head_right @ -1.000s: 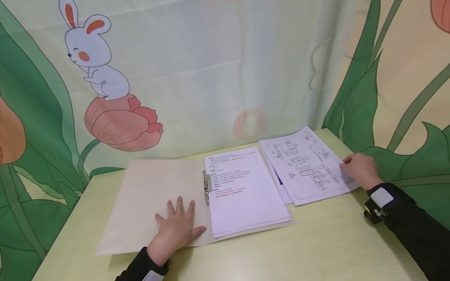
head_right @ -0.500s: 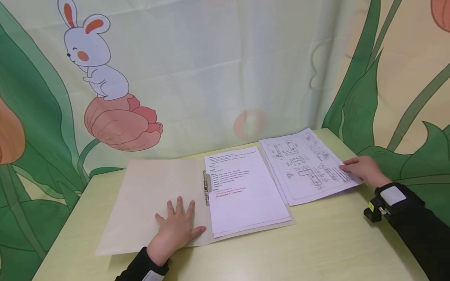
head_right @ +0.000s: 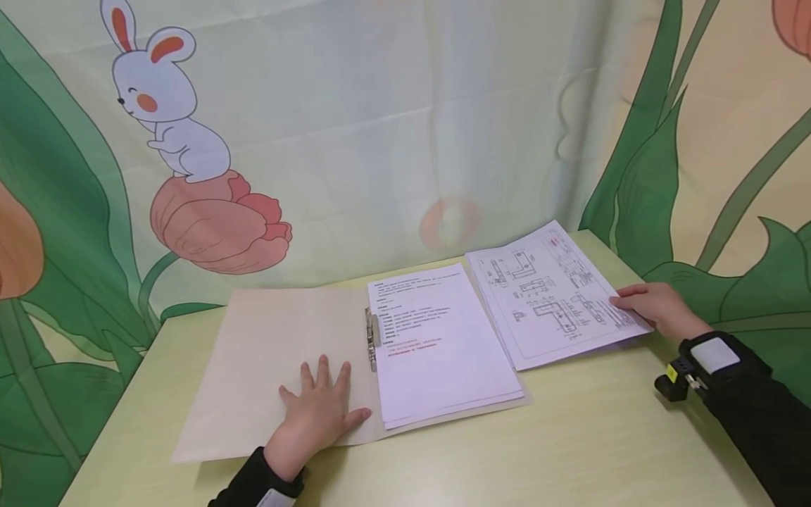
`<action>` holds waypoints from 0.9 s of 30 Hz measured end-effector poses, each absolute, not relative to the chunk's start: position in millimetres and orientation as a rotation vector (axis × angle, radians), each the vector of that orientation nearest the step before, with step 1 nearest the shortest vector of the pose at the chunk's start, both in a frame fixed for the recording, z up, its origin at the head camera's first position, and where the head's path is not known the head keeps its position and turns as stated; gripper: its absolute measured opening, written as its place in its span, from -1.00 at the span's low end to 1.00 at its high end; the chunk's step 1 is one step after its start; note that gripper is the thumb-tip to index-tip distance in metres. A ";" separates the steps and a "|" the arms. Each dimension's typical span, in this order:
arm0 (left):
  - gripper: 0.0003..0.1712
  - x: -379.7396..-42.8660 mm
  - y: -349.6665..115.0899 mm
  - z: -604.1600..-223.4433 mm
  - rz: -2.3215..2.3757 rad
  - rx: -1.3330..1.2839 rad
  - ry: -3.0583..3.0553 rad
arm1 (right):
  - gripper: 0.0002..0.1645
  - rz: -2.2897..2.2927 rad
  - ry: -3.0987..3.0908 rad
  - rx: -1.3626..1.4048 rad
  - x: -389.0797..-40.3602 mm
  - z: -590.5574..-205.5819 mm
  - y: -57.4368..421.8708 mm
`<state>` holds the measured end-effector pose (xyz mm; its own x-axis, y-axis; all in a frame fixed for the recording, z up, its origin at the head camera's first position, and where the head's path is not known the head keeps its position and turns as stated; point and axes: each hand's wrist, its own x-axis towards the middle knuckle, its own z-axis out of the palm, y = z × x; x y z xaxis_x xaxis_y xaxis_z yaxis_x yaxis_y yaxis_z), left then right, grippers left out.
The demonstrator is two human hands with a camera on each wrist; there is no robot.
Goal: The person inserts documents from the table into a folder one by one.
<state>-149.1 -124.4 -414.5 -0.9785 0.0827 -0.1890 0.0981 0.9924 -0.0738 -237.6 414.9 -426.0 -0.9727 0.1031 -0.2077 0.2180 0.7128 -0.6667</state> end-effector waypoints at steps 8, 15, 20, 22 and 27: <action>0.02 -148.1 -124.1 -412.7 -0.132 0.143 2.952 | -0.19 -1.150 2.765 0.275 -236.1 -423.2 413.0; 0.01 -148.6 -124.7 -413.3 -0.124 0.146 2.955 | -0.20 -1.206 2.761 0.294 -234.5 -420.0 411.5; 0.01 -148.7 -124.9 -413.6 -0.117 0.144 2.953 | -0.21 -1.230 2.751 0.308 -234.6 -418.3 412.6; 0.01 -148.7 -124.8 -413.3 -0.120 0.141 2.953 | -0.19 -1.240 2.744 0.305 -234.6 -417.4 413.4; 0.01 -148.9 -124.4 -412.7 -0.131 0.146 2.957 | -0.15 -1.245 2.741 0.306 -234.9 -415.6 414.5</action>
<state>-148.9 -124.4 -412.7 -0.9794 0.0896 -0.1809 0.1053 0.9913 -0.0790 -234.9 414.5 -415.6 -0.9730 0.1349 -0.1872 0.2298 0.6423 -0.7312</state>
